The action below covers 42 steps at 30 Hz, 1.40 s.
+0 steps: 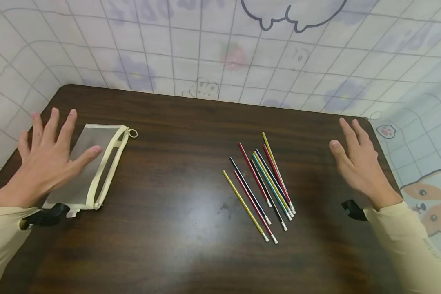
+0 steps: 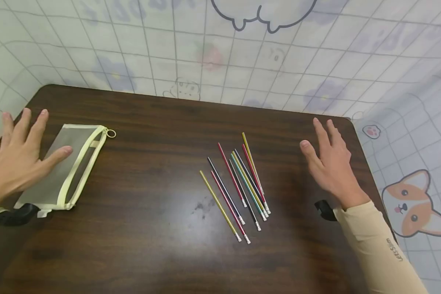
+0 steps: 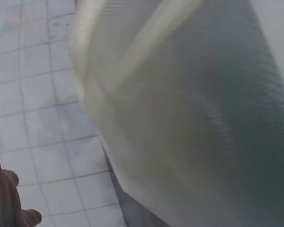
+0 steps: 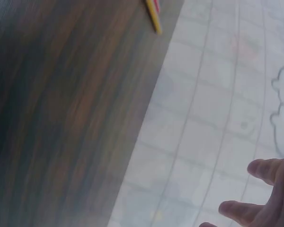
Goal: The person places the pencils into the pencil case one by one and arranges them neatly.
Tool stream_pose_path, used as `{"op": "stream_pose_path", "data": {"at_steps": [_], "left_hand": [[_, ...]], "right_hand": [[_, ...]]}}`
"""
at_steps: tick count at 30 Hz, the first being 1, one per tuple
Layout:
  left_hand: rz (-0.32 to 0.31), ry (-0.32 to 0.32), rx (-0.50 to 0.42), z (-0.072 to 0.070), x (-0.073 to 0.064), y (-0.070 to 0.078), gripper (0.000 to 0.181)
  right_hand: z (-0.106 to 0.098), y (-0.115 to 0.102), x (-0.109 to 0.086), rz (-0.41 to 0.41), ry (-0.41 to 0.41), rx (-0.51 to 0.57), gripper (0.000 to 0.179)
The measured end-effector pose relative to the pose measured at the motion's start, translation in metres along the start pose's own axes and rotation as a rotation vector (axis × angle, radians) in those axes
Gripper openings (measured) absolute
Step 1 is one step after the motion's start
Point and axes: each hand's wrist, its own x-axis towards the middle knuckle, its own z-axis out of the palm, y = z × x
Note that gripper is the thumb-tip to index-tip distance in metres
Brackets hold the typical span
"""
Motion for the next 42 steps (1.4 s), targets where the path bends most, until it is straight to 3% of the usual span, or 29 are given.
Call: {"op": "stream_pose_path", "data": {"at_steps": [9,20,34,42], "left_hand": [[0.051,-0.011,-0.018,0.007,0.007,-0.006,0.098],[0.1,-0.109,0.012,0.028,0.008,-0.004,0.098],[0.127,-0.166,-0.006,0.036,0.006,-0.003,0.094],[0.143,-0.195,0.05,0.035,0.009,-0.001,0.099]], "right_hand": [[0.023,-0.031,-0.003,-0.097,-0.002,0.039,0.069],[0.054,-0.059,-0.015,-0.162,-0.087,0.054,0.071],[0.076,-0.081,-0.033,-0.211,-0.177,0.044,0.073],[0.085,-0.094,-0.04,-0.246,-0.213,0.057,0.065]]}}
